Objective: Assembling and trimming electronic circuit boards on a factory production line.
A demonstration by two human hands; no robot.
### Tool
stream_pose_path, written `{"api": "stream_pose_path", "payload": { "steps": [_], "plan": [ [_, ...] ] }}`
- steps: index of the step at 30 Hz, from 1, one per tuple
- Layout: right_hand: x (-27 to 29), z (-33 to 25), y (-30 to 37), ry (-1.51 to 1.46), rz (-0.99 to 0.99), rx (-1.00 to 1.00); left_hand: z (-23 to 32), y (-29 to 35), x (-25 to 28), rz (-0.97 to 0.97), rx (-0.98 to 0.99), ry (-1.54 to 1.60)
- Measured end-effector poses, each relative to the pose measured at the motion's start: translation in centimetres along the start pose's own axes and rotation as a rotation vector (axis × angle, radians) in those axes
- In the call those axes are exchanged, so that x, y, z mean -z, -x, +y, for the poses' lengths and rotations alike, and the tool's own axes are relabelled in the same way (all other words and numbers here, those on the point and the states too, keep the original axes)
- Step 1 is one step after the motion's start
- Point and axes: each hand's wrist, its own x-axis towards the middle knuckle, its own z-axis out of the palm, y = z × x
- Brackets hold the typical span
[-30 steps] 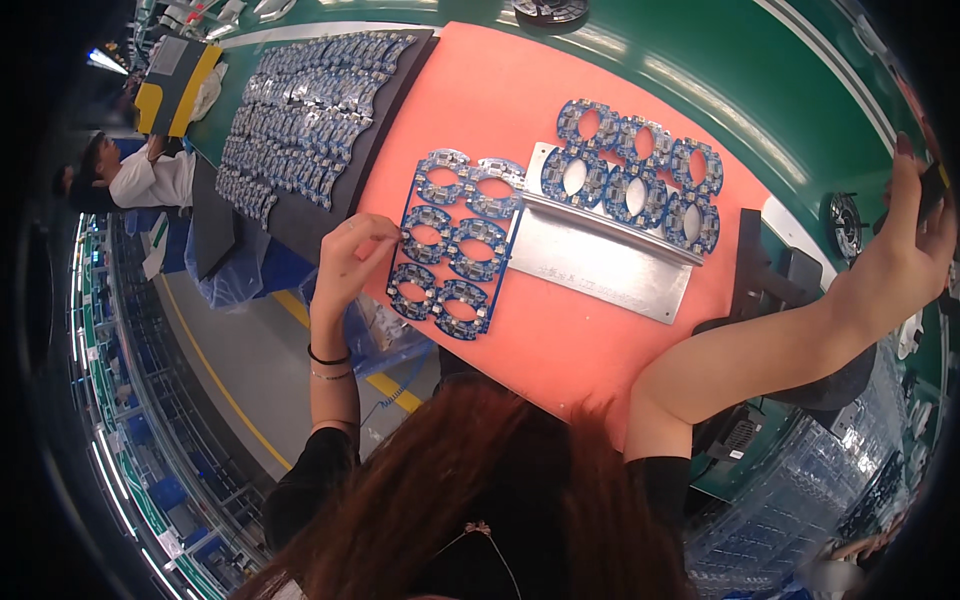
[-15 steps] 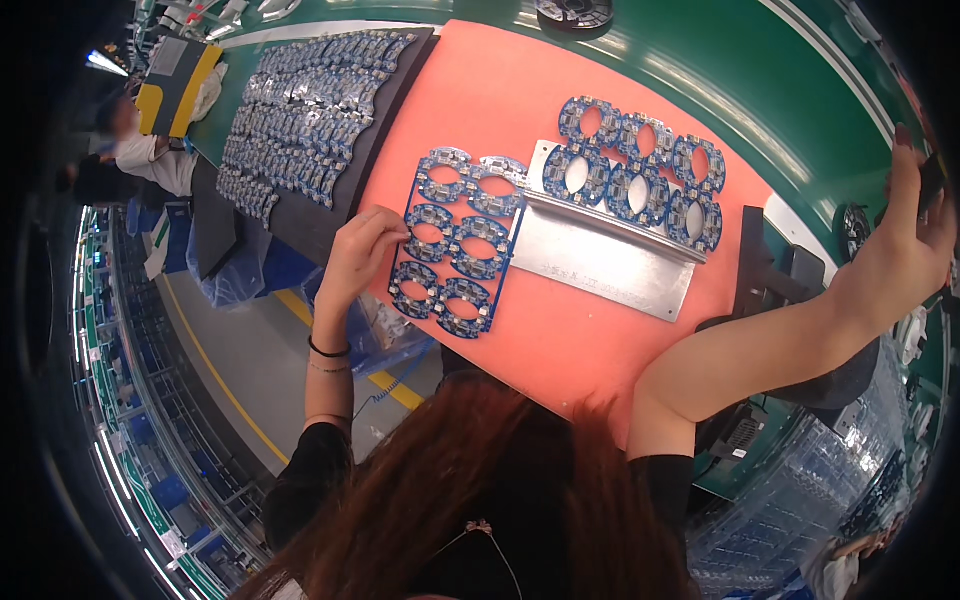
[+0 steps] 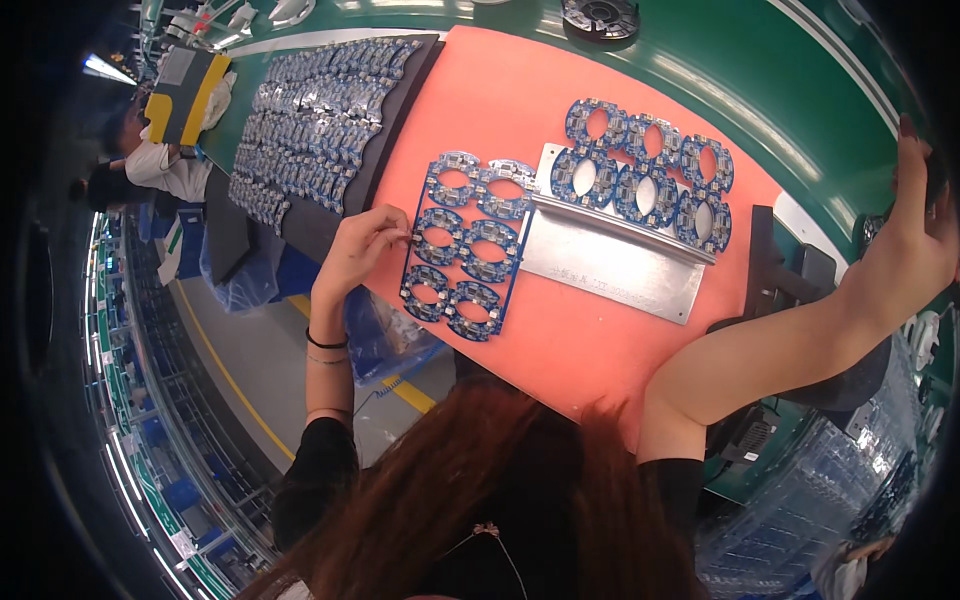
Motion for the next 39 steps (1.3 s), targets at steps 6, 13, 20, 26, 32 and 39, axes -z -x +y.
{"api": "stream_pose_path", "payload": {
  "steps": [6, 13, 20, 26, 32, 39],
  "plan": [
    [-0.1, 0.4, -0.2, -0.002, -0.007, 0.033, 1.4, 0.5, -0.1, 0.097, -0.038, -0.057],
    [0.1, 0.8, -0.1, -0.011, -0.03, 0.074, 2.7, 1.3, -2.3, 0.136, -0.228, -0.172],
    [0.5, 1.1, -0.5, -0.01, -0.042, 0.116, 2.4, 1.0, -2.8, 0.115, -0.252, -0.263],
    [0.2, 1.0, -0.3, -0.079, -0.051, 0.099, 2.4, 0.7, -2.2, 0.053, -0.25, -0.28],
    [-0.4, 0.5, 0.3, -0.133, -0.064, 0.091, 4.0, 5.8, 0.1, 0.334, 0.005, -0.131],
    [-1.6, -0.9, 0.1, -0.094, -0.119, 0.072, -0.4, 17.1, 2.9, 0.565, 0.525, -0.383]
  ]
}}
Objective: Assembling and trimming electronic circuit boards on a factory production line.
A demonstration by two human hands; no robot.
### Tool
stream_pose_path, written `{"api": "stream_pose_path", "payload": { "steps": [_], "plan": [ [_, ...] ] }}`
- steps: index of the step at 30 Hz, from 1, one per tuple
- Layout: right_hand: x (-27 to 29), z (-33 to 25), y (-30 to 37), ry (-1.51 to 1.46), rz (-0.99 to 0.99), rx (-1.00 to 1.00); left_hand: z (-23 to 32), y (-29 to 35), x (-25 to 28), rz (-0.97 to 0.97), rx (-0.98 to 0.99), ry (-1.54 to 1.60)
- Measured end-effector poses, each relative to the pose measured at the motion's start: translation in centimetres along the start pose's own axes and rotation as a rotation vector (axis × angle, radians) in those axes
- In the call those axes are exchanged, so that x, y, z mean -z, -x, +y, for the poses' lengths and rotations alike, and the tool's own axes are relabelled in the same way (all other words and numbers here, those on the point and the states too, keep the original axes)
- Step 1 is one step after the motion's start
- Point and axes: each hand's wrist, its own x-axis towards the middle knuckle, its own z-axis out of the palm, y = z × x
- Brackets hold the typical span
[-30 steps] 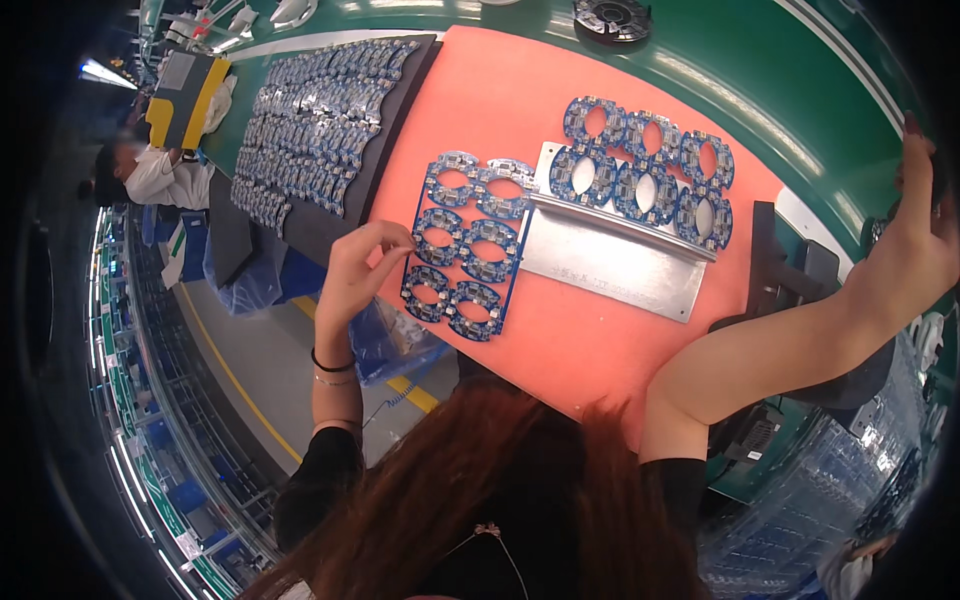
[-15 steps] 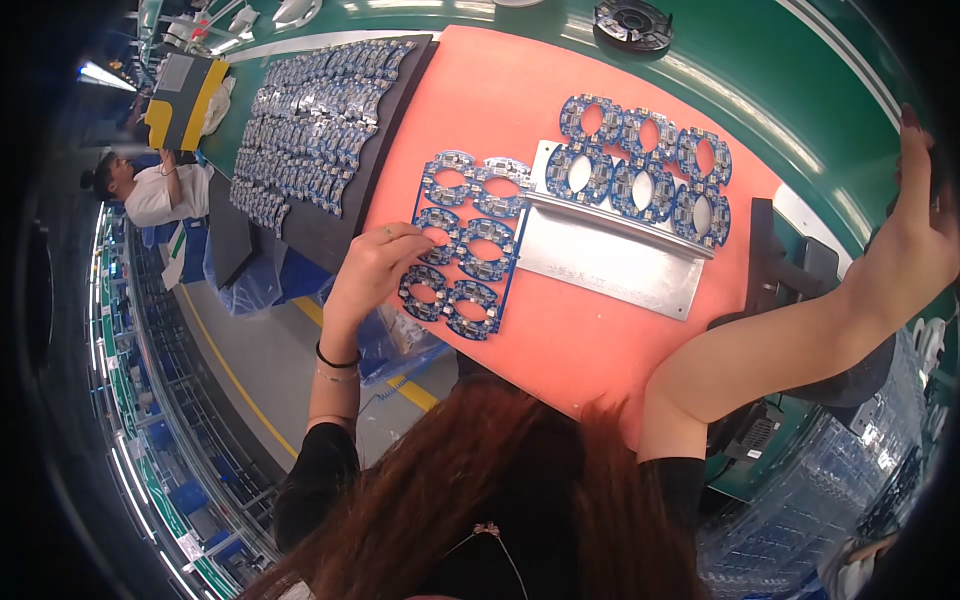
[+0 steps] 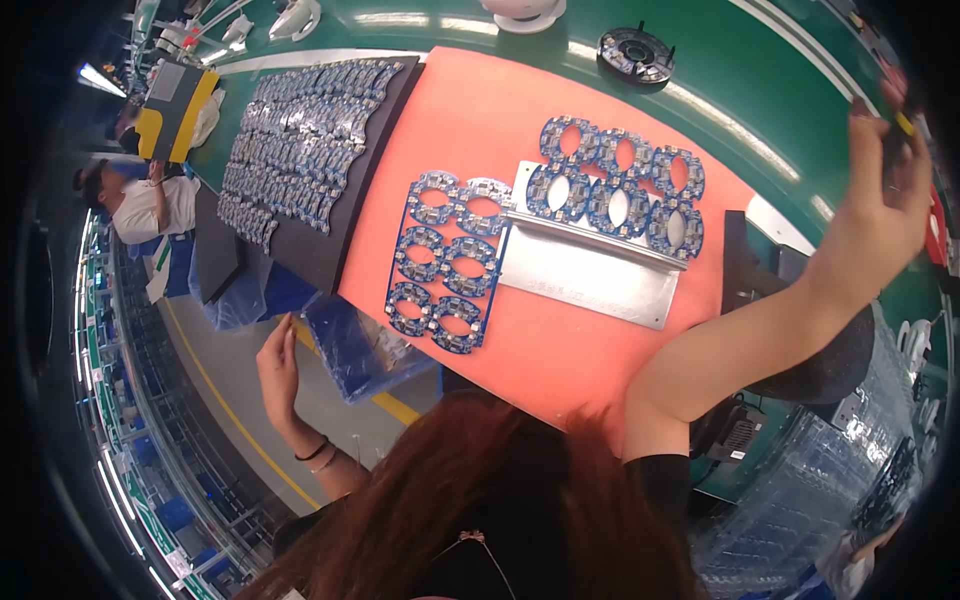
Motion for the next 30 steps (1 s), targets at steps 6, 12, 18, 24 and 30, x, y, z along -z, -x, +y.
{"api": "stream_pose_path", "payload": {
  "steps": [6, 12, 18, 24, 30],
  "plan": [
    [-1.8, -2.8, 0.6, -0.12, -0.04, 0.071, 11.6, -3.8, 1.3, -0.003, -0.396, 0.263],
    [-5.4, -3.7, -1.6, 0.062, -0.121, 0.087, 24.0, -13.1, 1.1, -0.044, -0.963, 0.436],
    [-12.7, 1.2, -7.1, 0.505, -0.428, 0.451, 31.6, -28.7, -9.0, -0.372, -0.858, 0.891],
    [-19.0, 8.8, -11.1, 0.892, -0.722, 0.822, 33.9, -36.0, -18.9, -0.243, -0.669, 0.607],
    [-23.7, 12.3, -12.9, 0.993, -0.851, 1.059, 37.0, -38.2, -23.5, -0.144, -0.712, 0.385]
  ]
}}
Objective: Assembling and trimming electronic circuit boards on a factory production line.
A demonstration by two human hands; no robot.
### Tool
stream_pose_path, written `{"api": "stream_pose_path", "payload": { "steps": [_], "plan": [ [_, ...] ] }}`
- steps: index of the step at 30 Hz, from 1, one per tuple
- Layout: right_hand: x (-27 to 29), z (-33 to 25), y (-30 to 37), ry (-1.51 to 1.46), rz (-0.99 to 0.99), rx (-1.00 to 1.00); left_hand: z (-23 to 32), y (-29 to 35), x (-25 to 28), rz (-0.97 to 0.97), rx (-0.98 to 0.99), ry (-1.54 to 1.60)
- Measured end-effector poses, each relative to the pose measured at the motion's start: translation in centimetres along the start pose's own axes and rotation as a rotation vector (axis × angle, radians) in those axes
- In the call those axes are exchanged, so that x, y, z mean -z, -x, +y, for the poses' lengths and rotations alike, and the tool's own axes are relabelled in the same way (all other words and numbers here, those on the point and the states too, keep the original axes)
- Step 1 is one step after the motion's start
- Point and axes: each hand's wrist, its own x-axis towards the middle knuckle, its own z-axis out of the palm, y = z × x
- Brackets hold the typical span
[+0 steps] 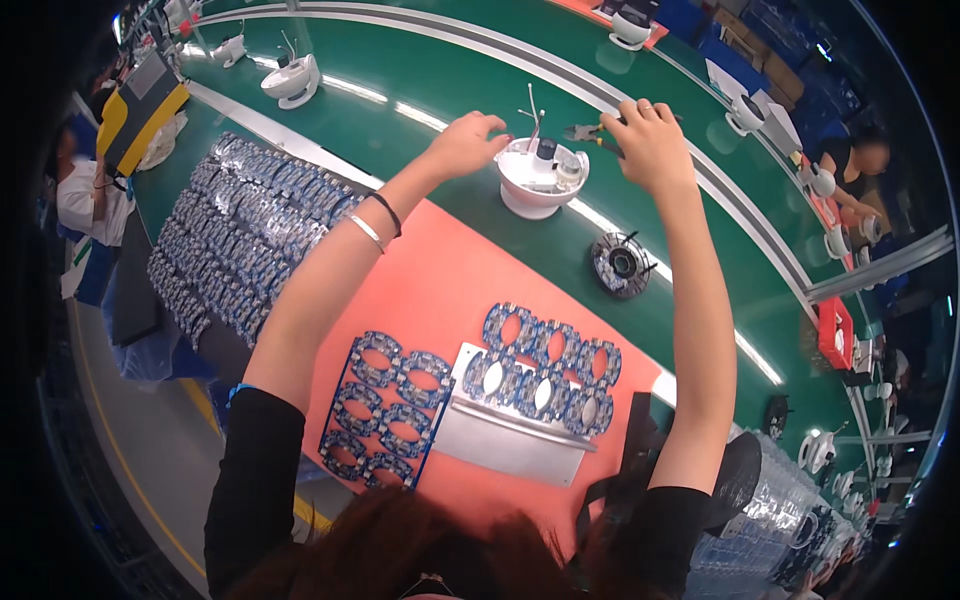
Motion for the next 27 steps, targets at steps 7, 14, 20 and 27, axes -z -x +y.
{"api": "stream_pose_path", "payload": {
  "steps": [7, 14, 20, 27],
  "plan": [
    [-1.1, -0.3, -1.3, -0.067, -0.13, 0.143, 0.5, -0.6, -3.3, -0.099, 0.076, -0.075],
    [-0.7, -1.7, -2.3, -0.14, -0.181, 0.159, 0.6, -1.7, -3.2, 0.01, -0.073, 0.009],
    [-0.9, 0.4, -1.2, -0.105, -0.303, 0.154, 3.2, -4.1, -4.8, 0.068, -0.259, 0.075],
    [-2.2, -1.4, -1.1, -0.059, -0.092, -0.007, -0.3, -3.3, -2.1, -0.021, -0.292, 0.238]
  ]
}}
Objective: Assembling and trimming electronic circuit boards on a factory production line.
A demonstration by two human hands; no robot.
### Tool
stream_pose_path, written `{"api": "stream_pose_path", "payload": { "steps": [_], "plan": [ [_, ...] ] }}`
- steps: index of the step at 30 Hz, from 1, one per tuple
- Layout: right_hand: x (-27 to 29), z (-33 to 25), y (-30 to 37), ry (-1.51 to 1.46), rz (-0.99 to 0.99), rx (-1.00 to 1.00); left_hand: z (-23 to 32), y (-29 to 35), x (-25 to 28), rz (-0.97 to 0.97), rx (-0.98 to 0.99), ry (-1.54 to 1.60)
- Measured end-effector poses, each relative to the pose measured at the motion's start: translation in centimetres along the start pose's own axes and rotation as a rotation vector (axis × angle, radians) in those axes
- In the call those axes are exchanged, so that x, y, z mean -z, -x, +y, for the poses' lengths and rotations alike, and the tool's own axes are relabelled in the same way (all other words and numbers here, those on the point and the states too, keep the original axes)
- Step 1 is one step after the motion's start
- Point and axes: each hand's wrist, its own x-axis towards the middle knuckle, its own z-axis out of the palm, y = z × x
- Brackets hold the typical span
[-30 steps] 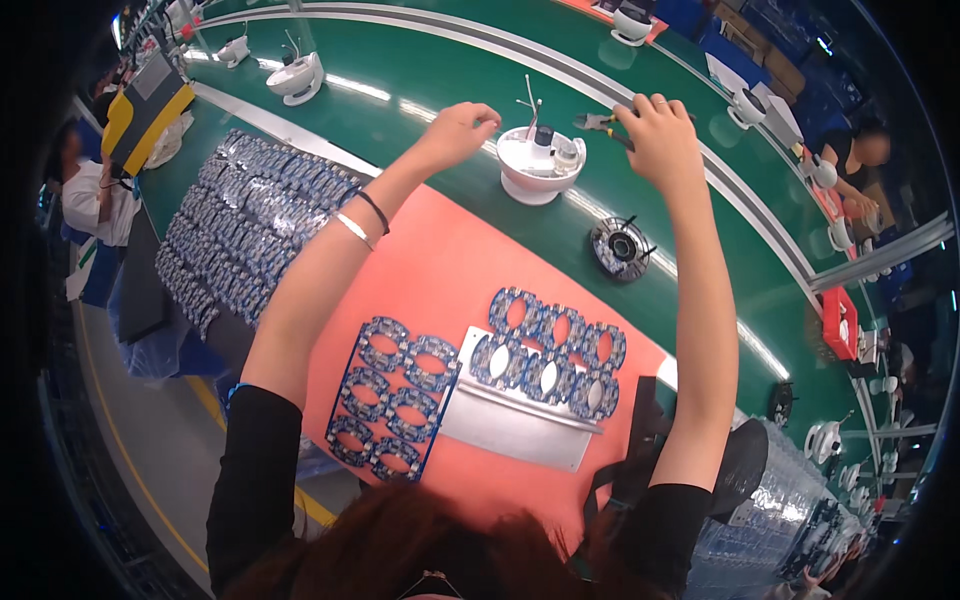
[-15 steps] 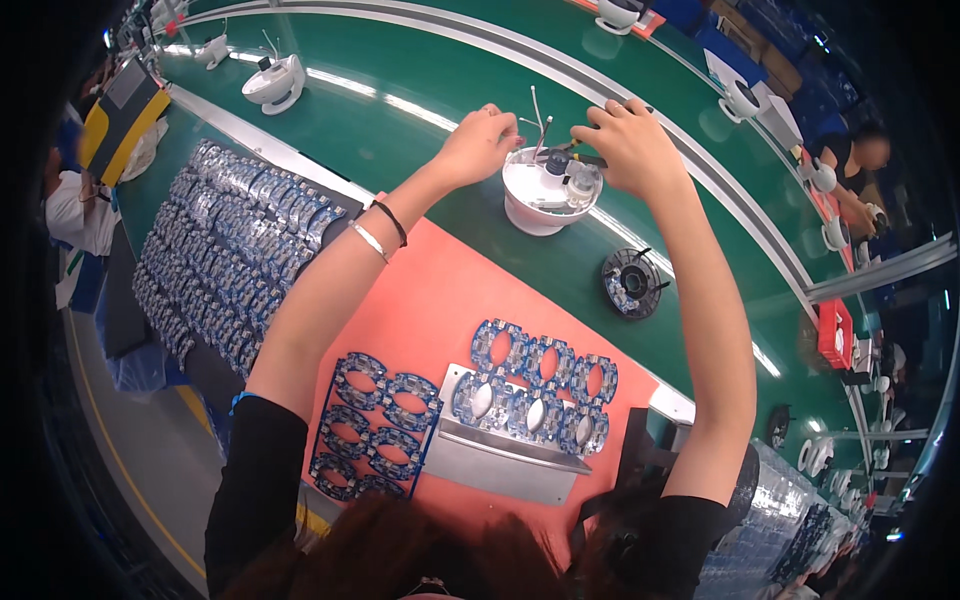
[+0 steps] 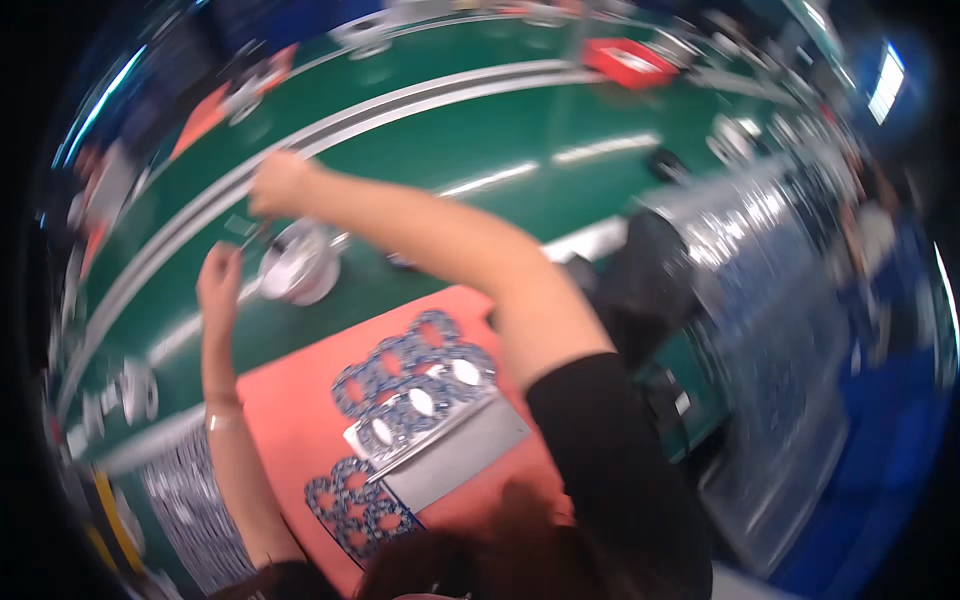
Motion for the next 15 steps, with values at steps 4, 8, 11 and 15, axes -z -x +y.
{"api": "stream_pose_path", "payload": {
  "steps": [4, 8, 11, 15],
  "plan": [
    [3.7, 1.4, 4.3, 0.117, 0.249, -0.273, 8.8, -0.2, 1.4, -0.172, 0.048, 0.344],
    [12.3, -0.5, 6.3, -0.041, 0.44, -0.347, 17.6, 1.5, 6.5, -0.249, -0.032, 0.296],
    [17.4, -1.7, 10.2, -0.113, 0.521, -0.383, 23.6, 3.4, 7.1, -0.281, -0.157, 0.287],
    [22.6, -5.5, 10.0, -0.251, 0.739, -0.392, 32.8, 10.6, 13.4, -0.177, -0.118, 0.049]
  ]
}}
